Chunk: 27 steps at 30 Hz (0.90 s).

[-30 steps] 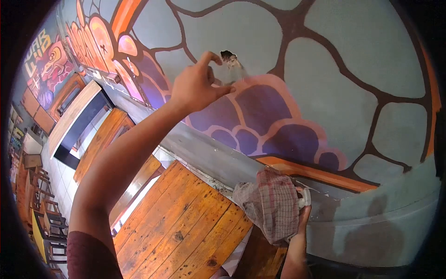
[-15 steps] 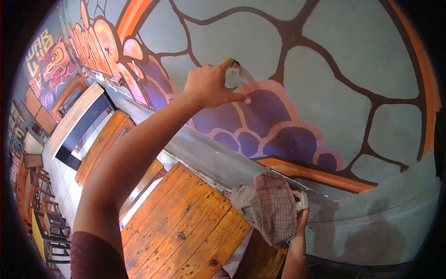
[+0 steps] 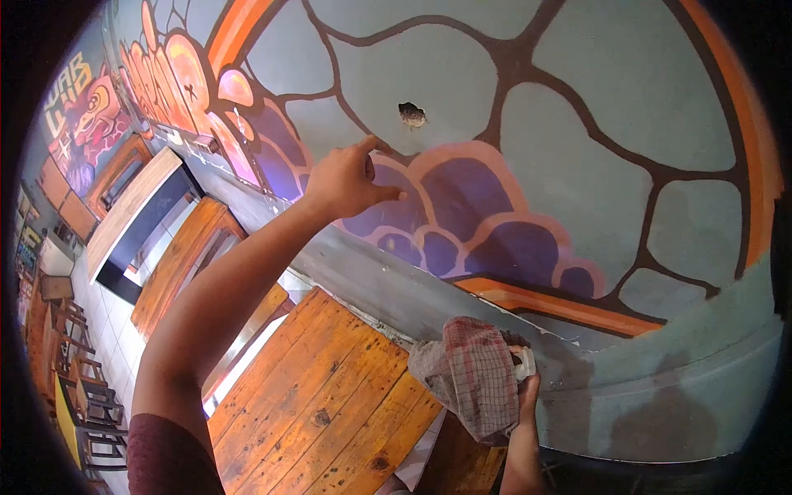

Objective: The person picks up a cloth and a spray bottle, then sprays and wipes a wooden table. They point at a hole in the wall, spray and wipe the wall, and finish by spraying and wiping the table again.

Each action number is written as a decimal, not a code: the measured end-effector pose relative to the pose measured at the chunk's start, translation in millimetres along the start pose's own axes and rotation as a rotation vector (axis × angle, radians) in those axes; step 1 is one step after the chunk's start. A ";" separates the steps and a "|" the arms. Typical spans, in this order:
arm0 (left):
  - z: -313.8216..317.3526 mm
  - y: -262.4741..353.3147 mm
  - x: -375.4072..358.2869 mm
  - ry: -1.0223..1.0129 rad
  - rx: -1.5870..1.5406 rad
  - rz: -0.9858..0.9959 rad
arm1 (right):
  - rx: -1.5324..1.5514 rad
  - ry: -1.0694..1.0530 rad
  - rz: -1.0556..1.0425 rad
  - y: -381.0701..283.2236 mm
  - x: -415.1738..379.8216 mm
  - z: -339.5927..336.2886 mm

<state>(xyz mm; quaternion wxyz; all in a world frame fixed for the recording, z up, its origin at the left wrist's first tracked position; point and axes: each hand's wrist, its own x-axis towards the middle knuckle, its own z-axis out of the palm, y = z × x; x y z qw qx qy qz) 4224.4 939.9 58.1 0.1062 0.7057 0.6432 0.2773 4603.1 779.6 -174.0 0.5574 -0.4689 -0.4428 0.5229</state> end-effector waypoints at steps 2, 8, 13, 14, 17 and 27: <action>-3.2 -0.9 0.1 0.021 0.074 0.002 | 0.002 -0.003 0.008 -0.1 -0.4 1.0; 2.7 20.6 18.4 0.087 0.155 0.129 | 0.015 -0.003 0.015 -1.2 -1.7 6.3; 1.9 30.2 46.7 0.027 0.663 0.082 | 0.010 -0.006 0.025 -6.1 1.9 3.0; 4.0 28.7 45.4 0.025 0.664 0.081 | 0.014 -0.006 0.028 -6.4 2.6 2.8; 10.4 22.9 34.4 0.099 0.572 0.099 | 0.037 0.009 0.029 -4.4 2.6 3.1; -3.9 22.7 22.5 0.030 0.423 0.132 | 0.028 0.016 0.013 -2.0 2.6 -2.7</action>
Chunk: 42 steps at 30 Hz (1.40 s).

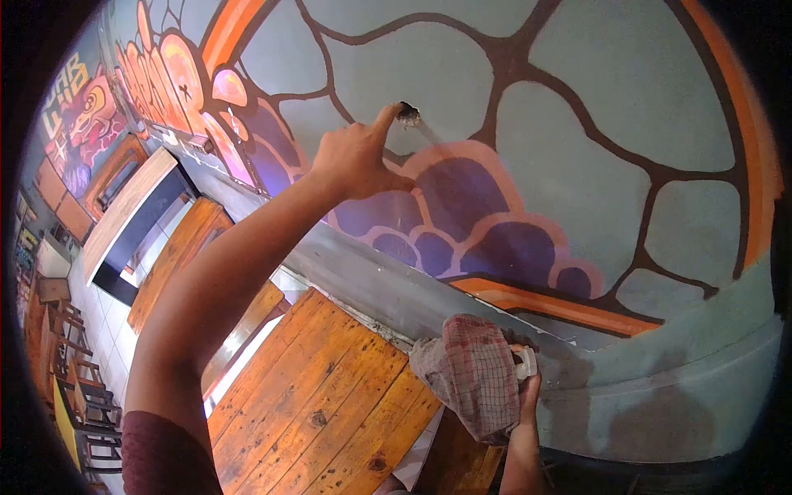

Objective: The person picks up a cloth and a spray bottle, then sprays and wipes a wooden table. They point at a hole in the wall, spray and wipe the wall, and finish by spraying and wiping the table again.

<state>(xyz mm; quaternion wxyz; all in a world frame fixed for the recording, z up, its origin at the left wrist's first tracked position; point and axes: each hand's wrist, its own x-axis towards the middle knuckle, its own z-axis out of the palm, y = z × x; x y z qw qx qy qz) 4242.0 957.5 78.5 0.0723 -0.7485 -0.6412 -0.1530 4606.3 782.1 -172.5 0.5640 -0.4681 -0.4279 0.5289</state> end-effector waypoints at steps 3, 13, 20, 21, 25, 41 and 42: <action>0.4 6.3 18.3 -0.035 0.146 0.001 | -0.023 -0.006 -0.019 2.3 -2.3 -0.4; 5.6 -8.8 1.4 -0.074 -0.428 -0.032 | 0.128 0.014 0.053 -2.0 -13.3 -7.2; 12.0 -6.3 2.2 0.049 -0.463 0.000 | 0.117 -0.082 0.012 -5.2 -6.0 -3.7; 16.9 -0.9 8.2 0.069 -0.596 -0.023 | 0.134 -0.076 0.016 -7.0 -6.8 -0.9; 26.1 1.0 4.5 0.118 -0.762 -0.012 | -0.034 -0.033 -0.066 -11.8 -9.9 12.3; 76.5 -2.4 -52.3 0.170 -0.326 0.090 | 0.149 -0.054 0.183 -55.3 -17.5 38.1; 76.1 -4.6 -56.9 0.175 -0.339 0.078 | 0.195 -0.047 0.195 -59.5 -17.7 43.9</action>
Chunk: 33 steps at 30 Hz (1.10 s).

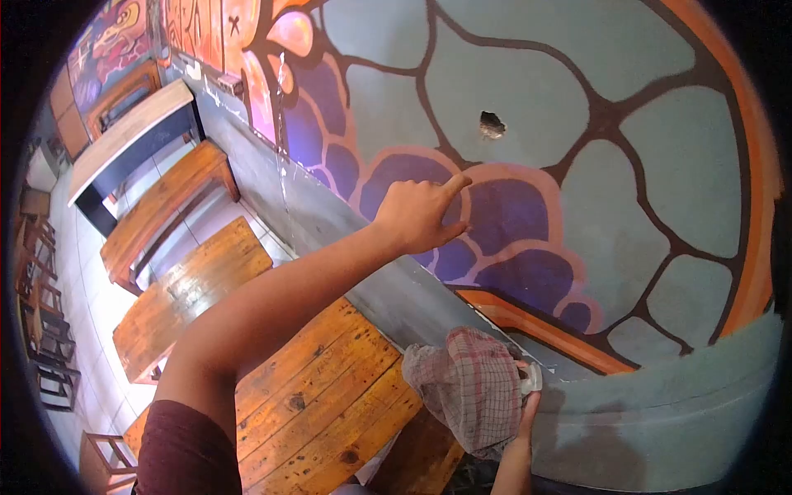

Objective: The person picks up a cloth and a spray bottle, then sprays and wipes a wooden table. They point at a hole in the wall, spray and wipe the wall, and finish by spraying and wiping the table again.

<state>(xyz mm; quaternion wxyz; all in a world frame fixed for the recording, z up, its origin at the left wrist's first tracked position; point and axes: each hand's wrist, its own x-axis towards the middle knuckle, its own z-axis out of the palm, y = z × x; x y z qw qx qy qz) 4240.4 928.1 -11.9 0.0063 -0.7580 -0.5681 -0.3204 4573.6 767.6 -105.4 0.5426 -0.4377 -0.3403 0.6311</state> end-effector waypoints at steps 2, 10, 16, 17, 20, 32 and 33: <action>-4.6 -0.1 -5.2 -0.028 -0.011 -0.059 | 0.032 0.004 0.014 -6.8 -0.3 7.3; -24.3 5.4 34.3 0.021 0.030 -0.047 | 0.082 0.043 -0.125 -3.4 10.0 17.4; -33.4 17.8 64.7 -0.108 0.126 -0.109 | 0.161 0.050 -0.117 3.8 30.4 16.3; -33.0 17.9 71.4 -0.115 0.144 -0.143 | 0.168 0.053 -0.120 3.2 30.9 17.4; -23.2 8.7 84.9 -0.075 0.186 -0.101 | 0.311 -0.033 -0.060 -5.6 27.6 24.9; -46.3 13.2 75.4 -0.061 0.161 -0.072 | 0.404 -0.002 0.021 -13.5 21.6 20.5; -44.0 12.1 79.9 -0.058 0.163 -0.071 | 0.289 -0.010 -0.028 -13.0 22.5 21.0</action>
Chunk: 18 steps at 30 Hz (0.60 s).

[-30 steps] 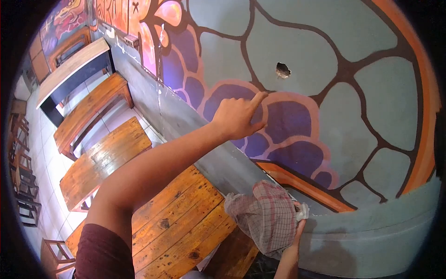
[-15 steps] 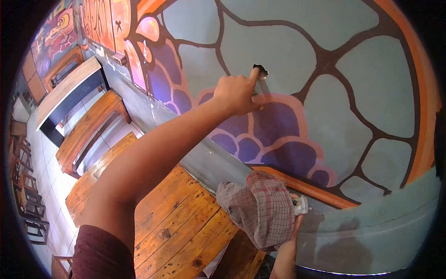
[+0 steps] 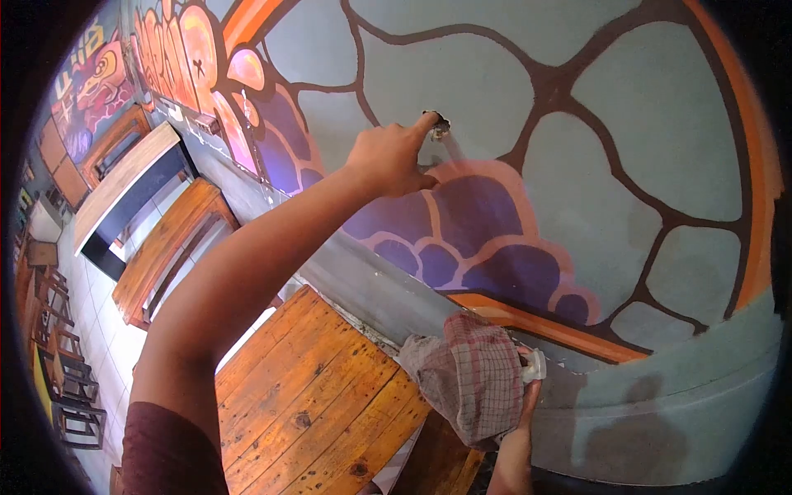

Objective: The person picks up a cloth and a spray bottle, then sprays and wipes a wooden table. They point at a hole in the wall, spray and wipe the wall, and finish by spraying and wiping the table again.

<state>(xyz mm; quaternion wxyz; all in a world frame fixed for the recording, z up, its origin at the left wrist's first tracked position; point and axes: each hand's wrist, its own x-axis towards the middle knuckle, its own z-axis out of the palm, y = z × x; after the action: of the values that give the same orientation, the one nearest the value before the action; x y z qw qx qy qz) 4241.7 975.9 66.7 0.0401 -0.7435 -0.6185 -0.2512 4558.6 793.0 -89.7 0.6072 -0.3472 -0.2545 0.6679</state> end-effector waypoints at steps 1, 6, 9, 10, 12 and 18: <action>2.2 -0.4 4.8 -0.039 0.018 0.008 | -0.116 -0.015 -0.048 -0.1 1.3 -0.5; -9.8 -2.6 -6.5 -0.130 -0.078 0.025 | -0.169 0.040 -0.085 13.2 10.7 -34.2; -9.0 -10.8 -19.9 -0.130 -0.110 0.027 | -0.145 0.030 -0.057 5.8 0.8 -23.4; -8.1 -12.2 -22.5 -0.116 -0.093 0.018 | -0.122 0.011 -0.019 2.5 -3.3 -16.8; -7.0 -13.9 -21.7 -0.097 -0.072 0.003 | -0.063 -0.012 -0.011 3.5 -5.8 -14.8; -0.9 -1.5 2.2 -0.050 0.316 0.043 | -0.235 0.000 -0.089 13.5 0.2 -20.1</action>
<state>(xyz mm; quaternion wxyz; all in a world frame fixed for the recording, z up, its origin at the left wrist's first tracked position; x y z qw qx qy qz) 4240.2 977.9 68.1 0.1464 -0.7470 -0.6351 -0.1313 4565.7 789.7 -112.6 0.5915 -0.4041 -0.3462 0.6058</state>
